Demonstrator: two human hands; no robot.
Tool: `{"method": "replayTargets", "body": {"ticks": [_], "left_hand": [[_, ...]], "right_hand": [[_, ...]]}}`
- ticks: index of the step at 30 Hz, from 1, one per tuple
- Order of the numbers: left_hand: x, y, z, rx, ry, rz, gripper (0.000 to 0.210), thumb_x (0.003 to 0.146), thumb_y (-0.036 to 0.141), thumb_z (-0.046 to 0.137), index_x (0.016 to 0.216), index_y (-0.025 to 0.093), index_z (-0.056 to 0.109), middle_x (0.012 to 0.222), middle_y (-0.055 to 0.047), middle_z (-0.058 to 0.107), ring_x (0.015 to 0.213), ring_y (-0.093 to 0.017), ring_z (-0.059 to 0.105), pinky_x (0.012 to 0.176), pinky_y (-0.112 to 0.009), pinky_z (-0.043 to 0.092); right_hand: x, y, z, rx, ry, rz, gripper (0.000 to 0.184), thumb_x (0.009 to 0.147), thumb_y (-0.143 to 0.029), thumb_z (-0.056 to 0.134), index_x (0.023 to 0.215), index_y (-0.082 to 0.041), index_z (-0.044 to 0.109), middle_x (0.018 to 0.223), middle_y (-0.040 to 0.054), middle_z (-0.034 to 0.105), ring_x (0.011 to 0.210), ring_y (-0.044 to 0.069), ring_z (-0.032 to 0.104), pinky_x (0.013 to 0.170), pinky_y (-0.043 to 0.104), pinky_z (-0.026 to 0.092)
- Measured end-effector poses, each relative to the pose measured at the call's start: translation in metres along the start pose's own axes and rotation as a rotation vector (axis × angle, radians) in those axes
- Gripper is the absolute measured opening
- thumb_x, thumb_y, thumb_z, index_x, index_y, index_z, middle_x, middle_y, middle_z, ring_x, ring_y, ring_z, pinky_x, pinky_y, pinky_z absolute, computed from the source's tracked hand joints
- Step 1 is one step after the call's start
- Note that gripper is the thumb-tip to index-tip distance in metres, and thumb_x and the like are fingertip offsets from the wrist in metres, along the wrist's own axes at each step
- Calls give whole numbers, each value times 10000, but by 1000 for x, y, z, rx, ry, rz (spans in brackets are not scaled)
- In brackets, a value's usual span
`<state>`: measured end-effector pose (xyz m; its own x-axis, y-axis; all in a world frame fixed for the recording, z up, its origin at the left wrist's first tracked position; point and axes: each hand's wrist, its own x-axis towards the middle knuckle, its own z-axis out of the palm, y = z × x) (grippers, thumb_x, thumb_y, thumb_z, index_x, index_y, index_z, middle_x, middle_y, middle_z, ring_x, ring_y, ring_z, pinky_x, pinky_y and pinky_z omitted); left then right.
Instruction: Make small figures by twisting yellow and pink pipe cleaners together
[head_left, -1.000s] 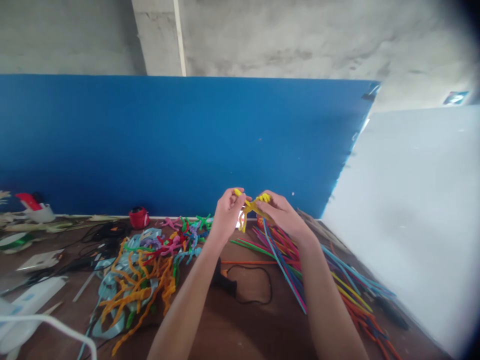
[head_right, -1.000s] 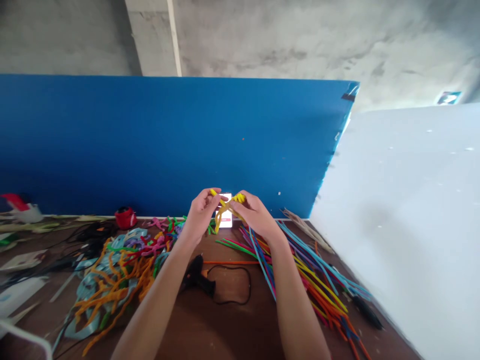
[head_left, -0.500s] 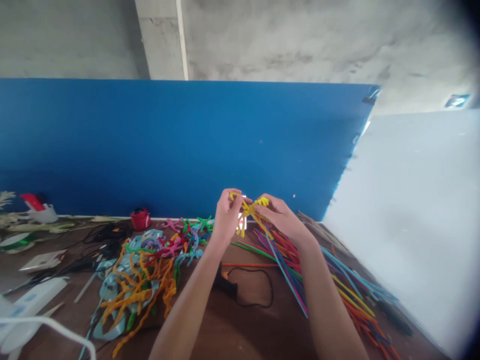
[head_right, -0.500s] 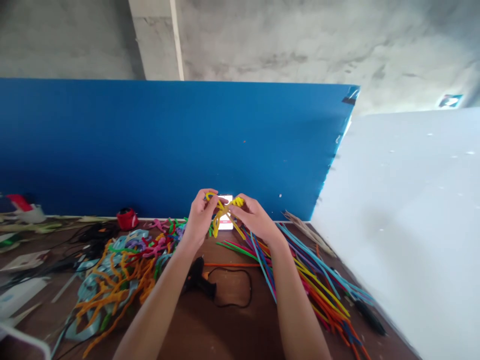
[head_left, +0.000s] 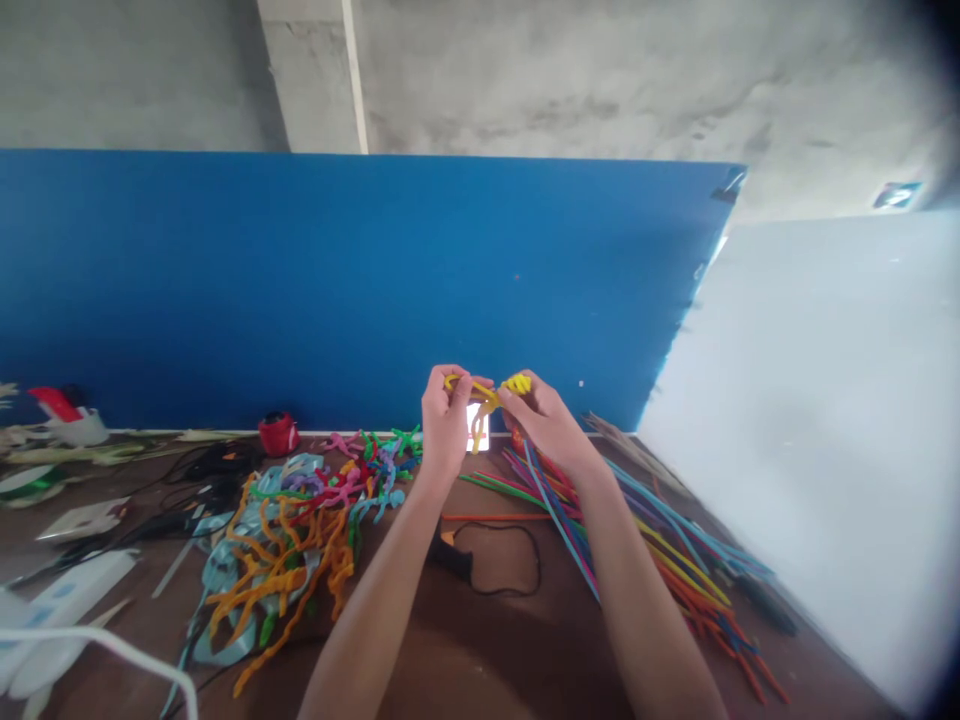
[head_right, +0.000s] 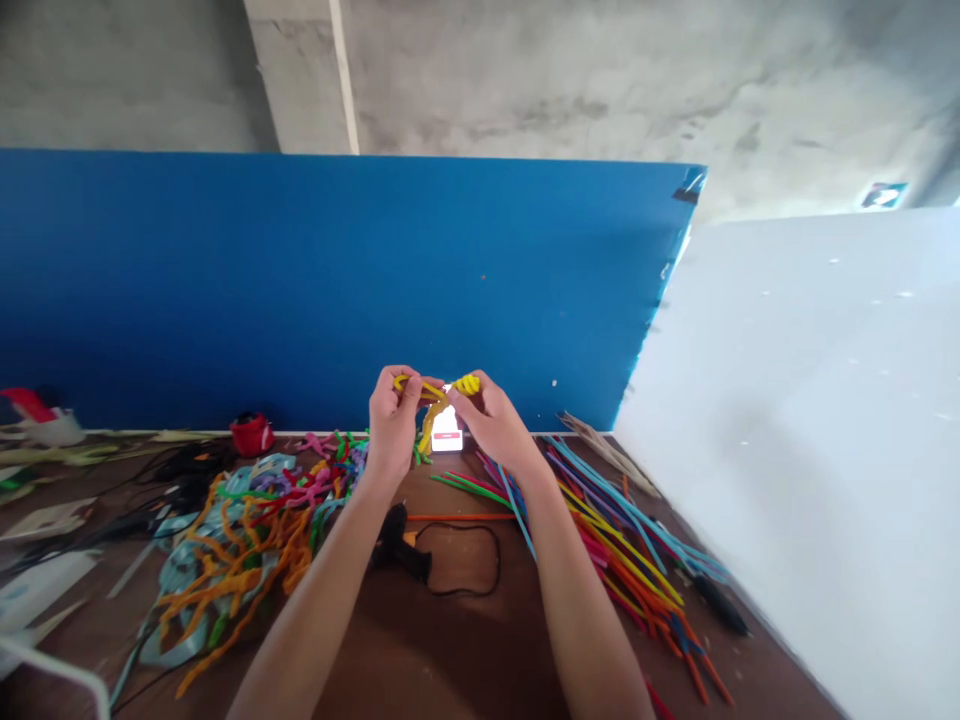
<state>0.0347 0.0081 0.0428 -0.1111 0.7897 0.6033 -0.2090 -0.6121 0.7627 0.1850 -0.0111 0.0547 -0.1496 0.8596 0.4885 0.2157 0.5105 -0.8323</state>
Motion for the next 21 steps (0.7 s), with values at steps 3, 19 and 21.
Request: {"method": "replayTargets", "body": {"ticks": [3,19,21], "left_hand": [[0,1,-1,-13,7,-11,259,936,455,588,987,211,514,926,-60,742,846,-162,716,816,-308,560],[-7,4,5,63,-258,-310,506,884,652,526,710,176,520,613,22,504,539,-82,481,543,-226,391],[-7,1,5,37,-230,-314,481,893,632,528,722,183,504,604,29,488,530,-82,477,527,-221,377]], "right_hand": [[2,4,1,-65,34,-62,292,945,-482,579,863,-215,494,651,-64,483,583,93,449,553,251,338],[1,4,-1,-52,30,-173,195,923,-380,622,956,-212,529,785,-22,580,700,127,540,666,260,415],[1,3,1,-59,32,-181,208,924,-398,620,963,-214,530,788,-19,577,697,125,538,665,258,415]]}}
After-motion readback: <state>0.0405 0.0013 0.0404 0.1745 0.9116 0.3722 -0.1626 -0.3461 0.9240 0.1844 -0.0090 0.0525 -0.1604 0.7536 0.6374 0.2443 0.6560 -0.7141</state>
